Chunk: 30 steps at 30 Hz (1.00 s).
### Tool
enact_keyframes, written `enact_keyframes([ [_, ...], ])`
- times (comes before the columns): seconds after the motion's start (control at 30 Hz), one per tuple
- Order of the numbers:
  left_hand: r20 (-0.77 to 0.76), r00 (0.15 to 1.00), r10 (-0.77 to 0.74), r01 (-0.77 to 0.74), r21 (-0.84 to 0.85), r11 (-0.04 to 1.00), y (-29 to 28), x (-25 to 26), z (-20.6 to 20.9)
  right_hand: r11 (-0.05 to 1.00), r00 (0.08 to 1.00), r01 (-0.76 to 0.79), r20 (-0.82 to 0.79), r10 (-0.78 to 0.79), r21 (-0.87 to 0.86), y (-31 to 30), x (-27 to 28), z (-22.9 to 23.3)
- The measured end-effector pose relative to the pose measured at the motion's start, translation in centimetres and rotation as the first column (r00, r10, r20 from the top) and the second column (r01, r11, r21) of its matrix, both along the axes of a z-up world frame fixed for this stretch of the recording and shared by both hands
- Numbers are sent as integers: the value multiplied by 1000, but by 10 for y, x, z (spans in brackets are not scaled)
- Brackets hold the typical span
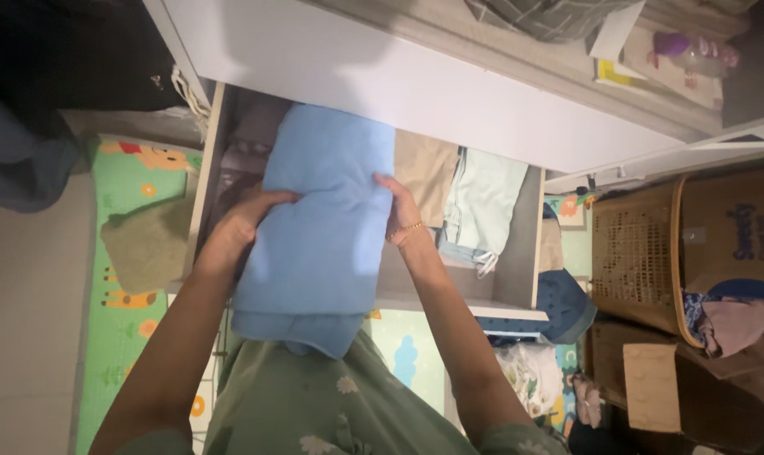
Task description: The person folds various pieces of bedding and towels and stacks them neatly in a white shelving unit. The person handles multiple items one at a time, folding each and placing it into the shelf.
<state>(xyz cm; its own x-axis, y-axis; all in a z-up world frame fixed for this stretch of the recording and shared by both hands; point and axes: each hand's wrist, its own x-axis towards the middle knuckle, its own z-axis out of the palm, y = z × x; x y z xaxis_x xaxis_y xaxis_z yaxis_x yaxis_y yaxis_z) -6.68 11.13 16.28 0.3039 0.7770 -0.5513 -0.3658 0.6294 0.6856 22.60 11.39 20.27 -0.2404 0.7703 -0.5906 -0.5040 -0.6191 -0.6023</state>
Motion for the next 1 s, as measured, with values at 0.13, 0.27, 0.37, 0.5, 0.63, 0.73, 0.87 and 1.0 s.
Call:
enact_keyframes([
  [0.13,-28,995,95,-93,73,993,15,-18,-12,1000,1000,0,30,0,18,29,-27,-5],
  [0.27,-66,977,204,-178,279,944,17,-31,-19,989,967,13,250,-50,149,41,-64,-19],
  [0.37,-231,943,240,-135,393,910,6,-30,-27,986,958,50,272,-92,158,46,-63,-32],
  [0.5,-187,951,246,-209,200,957,-1,-29,-26,926,956,175,167,-241,333,63,-63,-59],
  [0.63,-140,969,202,-149,319,936,-6,-32,-24,901,774,130,526,-354,415,74,-77,-83],
  [0.73,-255,944,210,-94,401,911,-11,-30,-32,896,756,114,548,-359,430,61,-76,-79],
  [0.87,-191,911,366,-193,587,786,-4,-28,-39,762,717,-70,564,-410,643,17,-81,-46],
  [1.0,-453,720,525,-161,627,762,-1,-18,-43,434,325,-618,716,-618,655,-33,-83,-25],
])
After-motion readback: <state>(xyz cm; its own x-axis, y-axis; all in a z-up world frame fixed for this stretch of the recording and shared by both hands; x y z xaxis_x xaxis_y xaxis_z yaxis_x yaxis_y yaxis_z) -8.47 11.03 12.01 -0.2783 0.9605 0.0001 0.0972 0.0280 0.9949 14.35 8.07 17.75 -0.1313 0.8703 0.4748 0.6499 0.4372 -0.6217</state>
